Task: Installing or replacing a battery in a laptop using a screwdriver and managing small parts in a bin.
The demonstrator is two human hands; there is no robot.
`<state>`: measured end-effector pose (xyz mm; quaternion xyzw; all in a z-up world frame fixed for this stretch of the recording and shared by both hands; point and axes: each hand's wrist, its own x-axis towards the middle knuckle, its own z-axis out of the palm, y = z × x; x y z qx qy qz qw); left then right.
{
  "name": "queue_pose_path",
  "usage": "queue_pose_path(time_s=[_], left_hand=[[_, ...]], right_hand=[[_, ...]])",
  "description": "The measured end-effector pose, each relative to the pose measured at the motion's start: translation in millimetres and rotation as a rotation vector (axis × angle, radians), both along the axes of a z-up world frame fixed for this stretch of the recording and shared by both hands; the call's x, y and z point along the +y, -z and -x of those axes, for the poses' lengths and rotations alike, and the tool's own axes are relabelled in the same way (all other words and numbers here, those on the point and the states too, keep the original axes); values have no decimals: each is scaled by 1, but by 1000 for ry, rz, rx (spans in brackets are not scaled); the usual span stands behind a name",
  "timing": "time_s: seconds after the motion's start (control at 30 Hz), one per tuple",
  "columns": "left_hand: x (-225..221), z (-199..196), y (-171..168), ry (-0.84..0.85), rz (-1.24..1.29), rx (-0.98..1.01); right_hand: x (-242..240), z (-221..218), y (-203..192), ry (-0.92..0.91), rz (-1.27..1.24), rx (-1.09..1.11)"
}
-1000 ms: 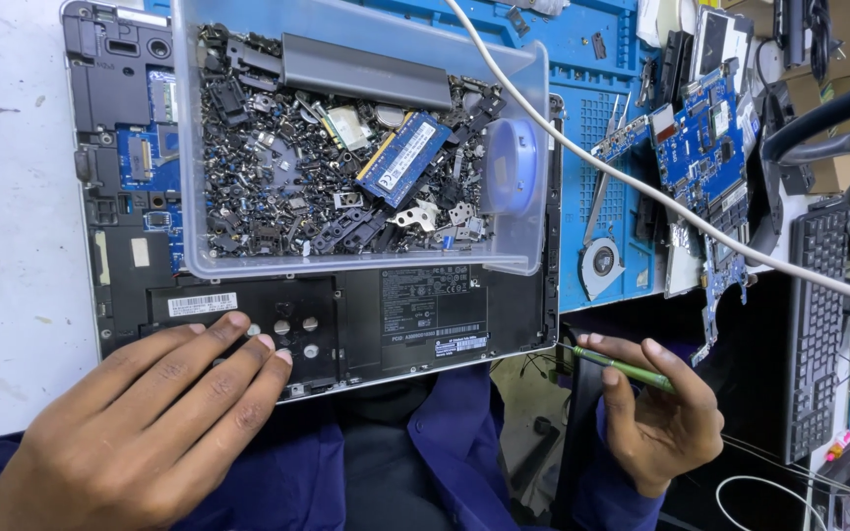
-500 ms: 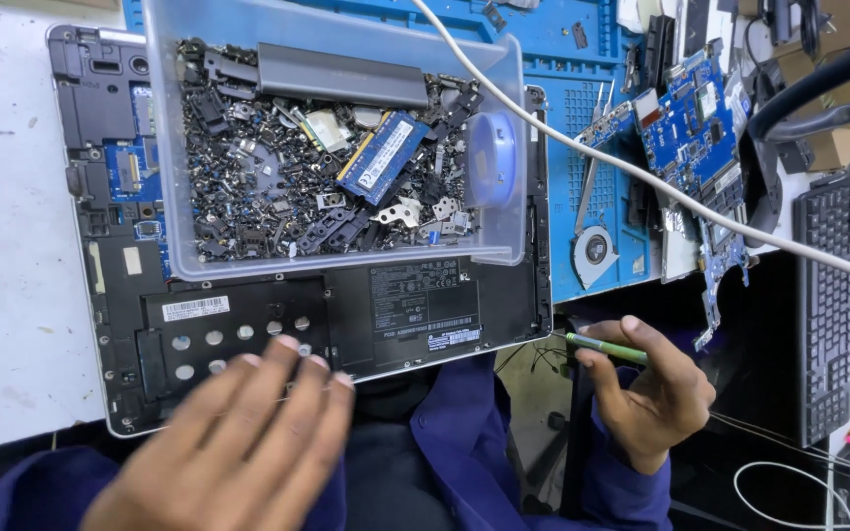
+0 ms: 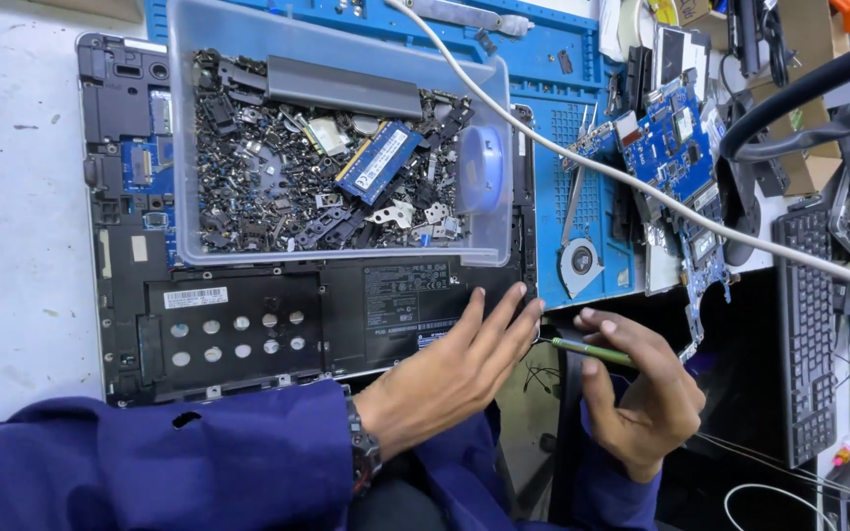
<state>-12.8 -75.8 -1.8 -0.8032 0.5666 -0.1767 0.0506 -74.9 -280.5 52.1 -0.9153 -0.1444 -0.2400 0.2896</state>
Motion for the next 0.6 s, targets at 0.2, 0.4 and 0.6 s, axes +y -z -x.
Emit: queue_pose_path(time_s=[0.2,0.4,0.6], left_hand=[[-2,-1,7,14,13,-49],[-4,2,10,-6,9,-32],[-5,3,12,-13,24,-28]], right_hand=[[-9,3,11,5,-13,-24],[0,4,5,7,-69,7],[-9,4,17,54,-21,-65]])
